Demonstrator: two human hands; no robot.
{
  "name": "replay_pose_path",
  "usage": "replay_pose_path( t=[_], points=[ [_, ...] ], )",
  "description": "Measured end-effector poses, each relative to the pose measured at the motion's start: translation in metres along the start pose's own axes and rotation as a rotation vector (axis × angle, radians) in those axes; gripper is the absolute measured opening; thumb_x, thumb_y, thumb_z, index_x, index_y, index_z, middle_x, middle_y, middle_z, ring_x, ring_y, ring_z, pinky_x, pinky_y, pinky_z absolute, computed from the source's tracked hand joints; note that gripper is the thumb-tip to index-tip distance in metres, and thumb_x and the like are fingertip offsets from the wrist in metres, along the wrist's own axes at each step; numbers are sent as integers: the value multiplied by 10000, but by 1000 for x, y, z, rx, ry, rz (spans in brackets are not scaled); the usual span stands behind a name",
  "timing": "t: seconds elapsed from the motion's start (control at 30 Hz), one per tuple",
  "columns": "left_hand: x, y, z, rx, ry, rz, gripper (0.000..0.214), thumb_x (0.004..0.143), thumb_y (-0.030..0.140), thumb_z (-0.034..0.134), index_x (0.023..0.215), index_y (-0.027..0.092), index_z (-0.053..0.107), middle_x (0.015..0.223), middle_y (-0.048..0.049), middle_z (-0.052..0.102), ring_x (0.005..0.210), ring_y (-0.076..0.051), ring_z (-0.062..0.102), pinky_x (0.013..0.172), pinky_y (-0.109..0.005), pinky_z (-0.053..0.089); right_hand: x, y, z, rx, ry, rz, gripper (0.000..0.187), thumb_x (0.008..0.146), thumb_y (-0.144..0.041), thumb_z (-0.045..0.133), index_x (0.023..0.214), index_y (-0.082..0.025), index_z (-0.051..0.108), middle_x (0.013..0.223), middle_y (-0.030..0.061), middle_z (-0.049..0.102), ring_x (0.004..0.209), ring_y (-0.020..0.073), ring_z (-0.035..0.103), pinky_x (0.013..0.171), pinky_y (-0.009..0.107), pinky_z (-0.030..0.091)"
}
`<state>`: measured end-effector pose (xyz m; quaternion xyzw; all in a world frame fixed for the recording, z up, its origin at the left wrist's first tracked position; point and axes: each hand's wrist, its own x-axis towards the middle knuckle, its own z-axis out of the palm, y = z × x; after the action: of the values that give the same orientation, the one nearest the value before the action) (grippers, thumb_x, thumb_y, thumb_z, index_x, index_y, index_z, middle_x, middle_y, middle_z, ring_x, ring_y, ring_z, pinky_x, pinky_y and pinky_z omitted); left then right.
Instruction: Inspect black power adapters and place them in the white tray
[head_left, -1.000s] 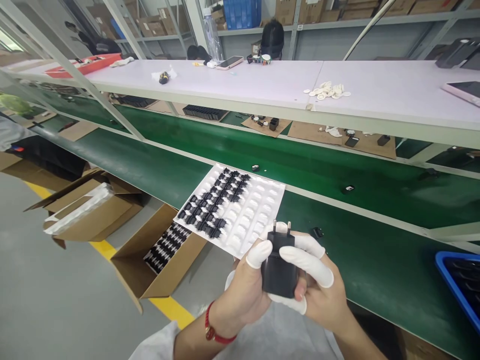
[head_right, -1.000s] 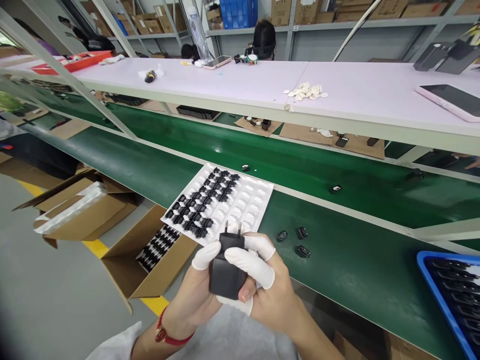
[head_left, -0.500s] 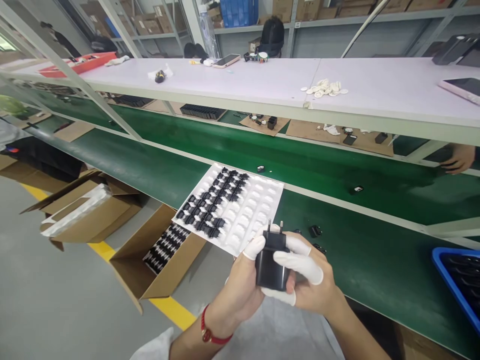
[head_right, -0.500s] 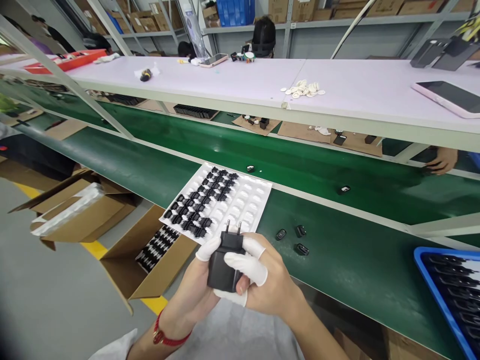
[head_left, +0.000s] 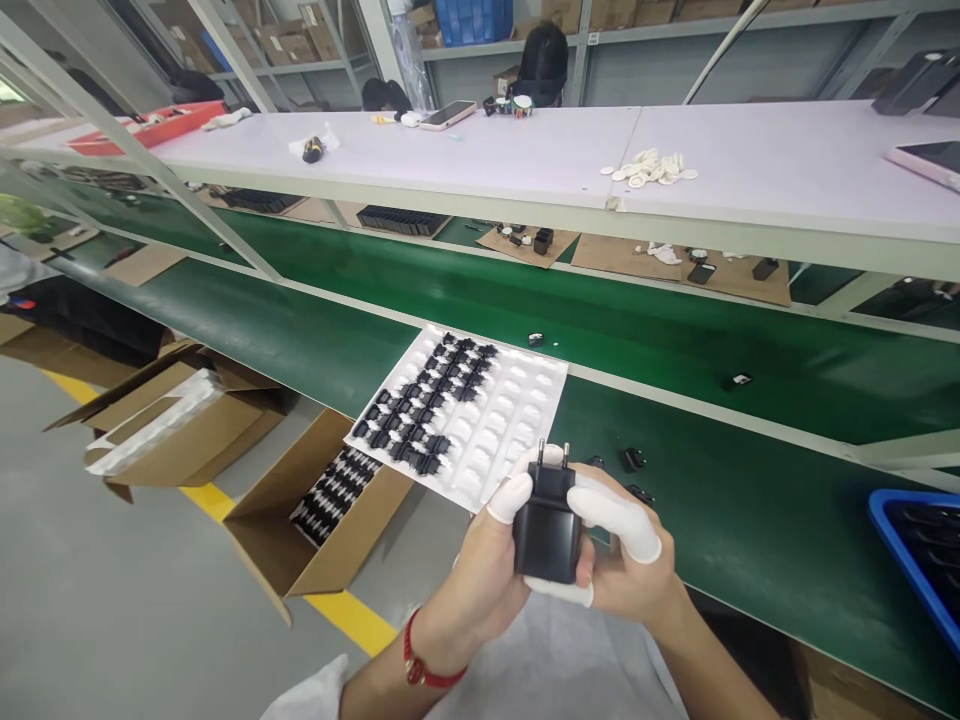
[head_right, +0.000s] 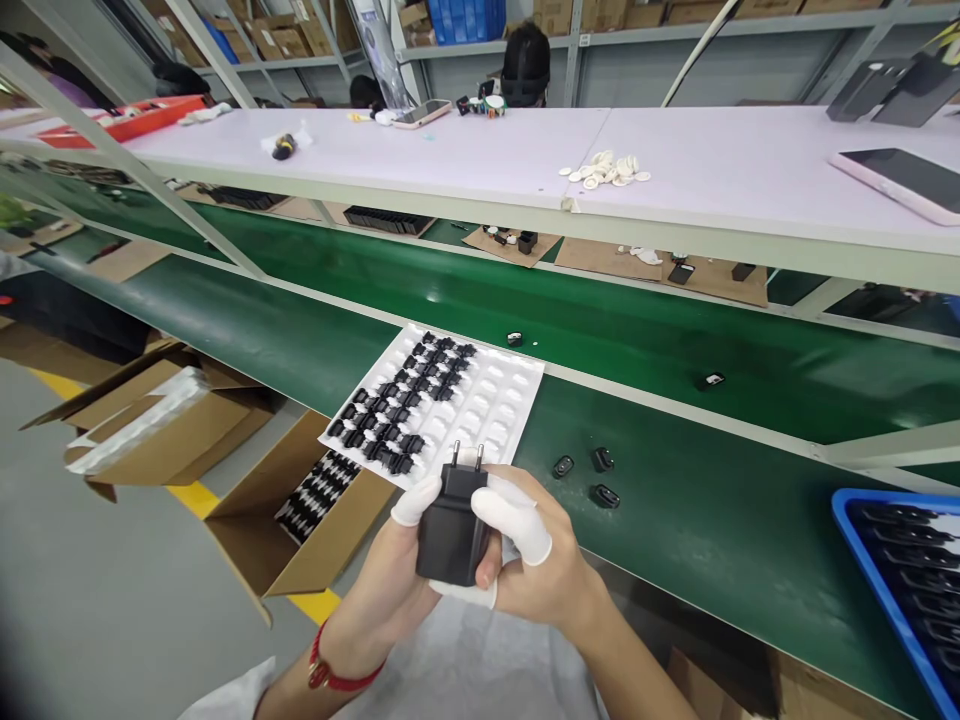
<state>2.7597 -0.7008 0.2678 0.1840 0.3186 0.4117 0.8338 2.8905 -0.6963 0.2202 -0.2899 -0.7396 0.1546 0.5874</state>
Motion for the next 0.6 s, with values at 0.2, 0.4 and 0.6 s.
replay_pose_path(
  t=[0.2,0.4,0.6],
  points=[
    [6,-1,-1,8,175,49,418,755,482,733,1013,156,698,768,-54,755,769,-246,715,707,-318,541,-7,2,1,-127,-43,-12,333,898,-228,646,1220,-274,571,1123,141,670,953,255,712,688,355,621],
    [31,-20,-20,124,200,40,570,806,610,619,1108,129,669,883,-108,767,861,-276,715,751,-352,554,-33,9,5,-82,-33,455,615,804,-377,762,1322,-293,441,1251,132,668,1050,275,713,830,392,621],
    [71,-58,-57,231,95,-156,647,772,370,722,1376,220,547,1419,-103,590,1308,-285,533,1063,-362,438,-92,45,7,-122,-36,976,612,796,-308,644,1389,-204,537,1234,129,650,1133,283,652,958,419,560]
  ],
)
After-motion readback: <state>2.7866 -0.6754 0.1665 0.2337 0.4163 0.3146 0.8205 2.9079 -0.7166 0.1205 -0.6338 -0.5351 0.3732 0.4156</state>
